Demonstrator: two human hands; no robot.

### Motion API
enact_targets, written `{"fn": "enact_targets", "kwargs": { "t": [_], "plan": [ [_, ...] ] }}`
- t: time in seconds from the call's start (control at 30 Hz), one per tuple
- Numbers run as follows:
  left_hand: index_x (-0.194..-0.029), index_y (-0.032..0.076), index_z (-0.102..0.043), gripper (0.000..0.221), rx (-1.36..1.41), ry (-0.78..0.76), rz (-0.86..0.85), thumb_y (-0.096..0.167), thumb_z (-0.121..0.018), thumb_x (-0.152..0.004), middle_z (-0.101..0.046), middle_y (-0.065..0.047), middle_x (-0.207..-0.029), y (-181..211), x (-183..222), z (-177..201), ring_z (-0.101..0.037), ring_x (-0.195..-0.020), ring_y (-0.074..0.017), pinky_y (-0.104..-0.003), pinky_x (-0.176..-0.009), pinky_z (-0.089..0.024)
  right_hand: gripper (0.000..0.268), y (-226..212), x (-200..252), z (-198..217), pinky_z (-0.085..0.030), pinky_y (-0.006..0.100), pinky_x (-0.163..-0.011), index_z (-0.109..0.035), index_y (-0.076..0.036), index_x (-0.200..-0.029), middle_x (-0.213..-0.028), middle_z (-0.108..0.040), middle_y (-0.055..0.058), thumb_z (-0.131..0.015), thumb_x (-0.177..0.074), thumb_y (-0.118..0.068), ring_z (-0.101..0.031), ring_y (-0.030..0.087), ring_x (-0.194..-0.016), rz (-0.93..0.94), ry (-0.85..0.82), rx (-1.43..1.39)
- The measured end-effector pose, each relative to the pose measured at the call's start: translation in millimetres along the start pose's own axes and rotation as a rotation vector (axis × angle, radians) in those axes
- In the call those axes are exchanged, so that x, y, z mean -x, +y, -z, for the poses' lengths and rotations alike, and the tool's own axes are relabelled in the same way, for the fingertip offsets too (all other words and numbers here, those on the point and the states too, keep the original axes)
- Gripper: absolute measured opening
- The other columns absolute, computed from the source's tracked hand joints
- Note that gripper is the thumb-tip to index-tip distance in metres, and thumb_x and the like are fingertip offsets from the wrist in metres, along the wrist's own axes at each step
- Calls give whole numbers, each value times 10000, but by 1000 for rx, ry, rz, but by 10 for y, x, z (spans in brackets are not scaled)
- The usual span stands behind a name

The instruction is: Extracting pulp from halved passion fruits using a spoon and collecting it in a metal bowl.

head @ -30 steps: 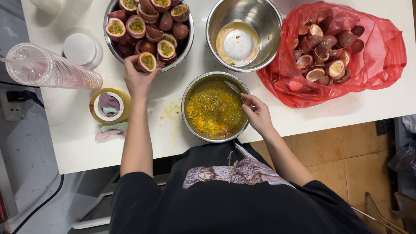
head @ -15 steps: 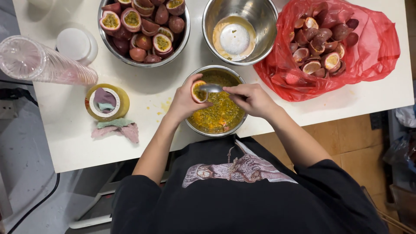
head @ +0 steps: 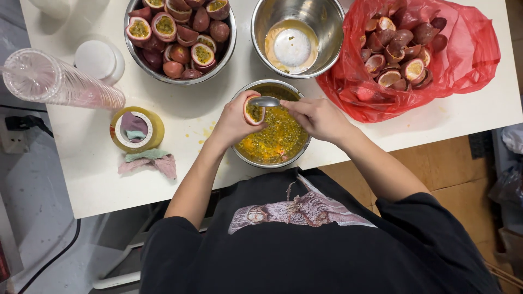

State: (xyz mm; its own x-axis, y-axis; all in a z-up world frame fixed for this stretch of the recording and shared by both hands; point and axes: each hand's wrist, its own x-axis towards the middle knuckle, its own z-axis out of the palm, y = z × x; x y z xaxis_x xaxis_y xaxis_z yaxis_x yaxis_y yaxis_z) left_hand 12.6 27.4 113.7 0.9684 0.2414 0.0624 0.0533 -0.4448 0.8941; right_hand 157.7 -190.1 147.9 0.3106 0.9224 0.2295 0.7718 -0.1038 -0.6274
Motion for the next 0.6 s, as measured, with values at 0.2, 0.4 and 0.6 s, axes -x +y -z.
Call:
{"fn": "enact_targets", "kwargs": {
  "t": [0.2, 0.4, 0.6],
  "plan": [
    [-1225, 57, -602, 648, -55, -30, -44, 156, -911, -665, -728, -124, -1104, -81, -31, -36, -726, -1028, -298, -378, -902, -568, 279, 121, 48, -134, -568, 386, -750, -708, -65, -1254, -1051, -742, 184, -665, -978, -69, -741, 319, -858, -54, -85, -190],
    [-1217, 58, -596, 601, -97, -51, -26, 140, -893, -701, -720, -135, -1079, -169, -5, -151, -721, -1000, -318, -390, -870, -570, 297, 30, 94, -42, -557, 399, -741, -719, -82, -1259, -984, -732, 201, -672, -966, -94, -719, 350, -811, -215, -249, -155],
    [-1216, 55, -587, 599, -135, -37, -58, 111, -891, -703, -704, -156, -1097, -156, -29, -152, -706, -1012, -344, -409, -866, -565, 344, 72, 70, -102, -525, 447, -672, -719, -95, -1289, -849, -702, 189, -666, -949, -74, -671, 375, -738, -100, -67, 14]
  ]
}}
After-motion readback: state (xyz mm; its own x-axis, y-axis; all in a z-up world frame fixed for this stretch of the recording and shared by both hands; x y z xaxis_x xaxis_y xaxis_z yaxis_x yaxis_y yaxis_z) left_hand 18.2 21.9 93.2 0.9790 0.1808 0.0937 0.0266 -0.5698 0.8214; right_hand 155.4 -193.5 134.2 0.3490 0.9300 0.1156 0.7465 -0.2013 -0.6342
